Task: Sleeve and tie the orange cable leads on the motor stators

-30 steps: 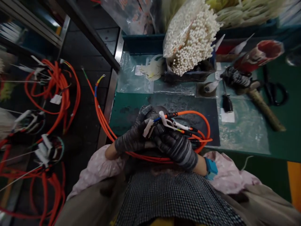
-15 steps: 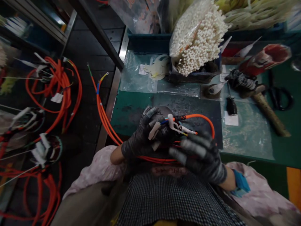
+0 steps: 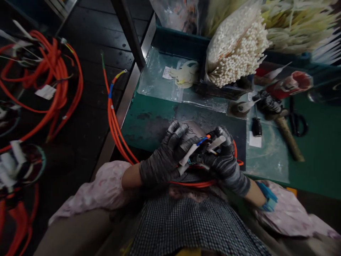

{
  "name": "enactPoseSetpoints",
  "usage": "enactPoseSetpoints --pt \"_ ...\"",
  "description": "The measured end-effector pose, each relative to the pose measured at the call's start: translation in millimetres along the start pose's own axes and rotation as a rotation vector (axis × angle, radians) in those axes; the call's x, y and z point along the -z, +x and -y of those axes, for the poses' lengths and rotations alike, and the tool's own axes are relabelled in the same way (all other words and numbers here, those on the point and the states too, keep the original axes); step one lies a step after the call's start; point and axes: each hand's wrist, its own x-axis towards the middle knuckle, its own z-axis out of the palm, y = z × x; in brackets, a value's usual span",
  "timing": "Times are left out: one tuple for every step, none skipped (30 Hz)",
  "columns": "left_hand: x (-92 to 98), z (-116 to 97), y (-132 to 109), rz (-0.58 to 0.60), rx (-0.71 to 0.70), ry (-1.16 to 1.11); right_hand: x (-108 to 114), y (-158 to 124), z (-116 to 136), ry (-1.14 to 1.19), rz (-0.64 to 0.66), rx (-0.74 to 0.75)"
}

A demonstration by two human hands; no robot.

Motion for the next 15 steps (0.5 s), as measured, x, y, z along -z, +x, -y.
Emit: enactPoseSetpoints --pt "-0.8 0 0 -0.005 -0.006 -0.005 -1 -1 2 0.019 -0.028 -0.019" --pt "-2.3 1 0 -0.011 -0.011 -0.012 -2 -2 4 0.029 -0.055 -0.034" --pt "-4.4 1 -1 -0.025 -0.009 -0.022 -3 -4 6 0.033 -0.079 -0.046" --pt "-7.3 2 -2 -0.049 0.001 -0.036 -5 -5 8 0.040 -0.103 -0.058" --pt "-10.6 3 -4 -0.087 0.014 -0.049 -7 -7 10 0.062 -0.120 -0.072" --pt "-14.1 4 -7 -0.127 0.029 -0.058 -8 -8 11 0.099 -0.126 -0.086" --pt "-17.4 5 -9 -0.159 0.043 -0.065 -9 -8 11 0.148 -0.118 -0.102" --pt "-20.2 7 -12 -0.180 0.053 -0.066 -10 -9 10 0.204 -0.101 -0.121" --pt "-22.4 8 -15 -0.184 0.056 -0.064 -10 -9 10 0.260 -0.078 -0.144" --pt "-23.9 9 -16 -0.175 0.054 -0.064 -10 -8 9 0.311 -0.061 -0.169" --pt "-25.1 9 -18 -0.166 0.048 -0.067 -10 -8 9 0.351 -0.052 -0.191" --pt "-26.2 9 -18 -0.163 0.046 -0.074 -9 -8 9 0.375 -0.054 -0.209" --pt "-27.6 7 -18 -0.170 0.049 -0.076 -10 -7 11 0.385 -0.059 -0.223" --pt "-29.5 6 -18 -0.188 0.061 -0.072 -10 -7 12 0.382 -0.066 -0.231" --pt "-32.1 3 -17 -0.214 0.076 -0.061 -11 -8 14 0.368 -0.077 -0.234"
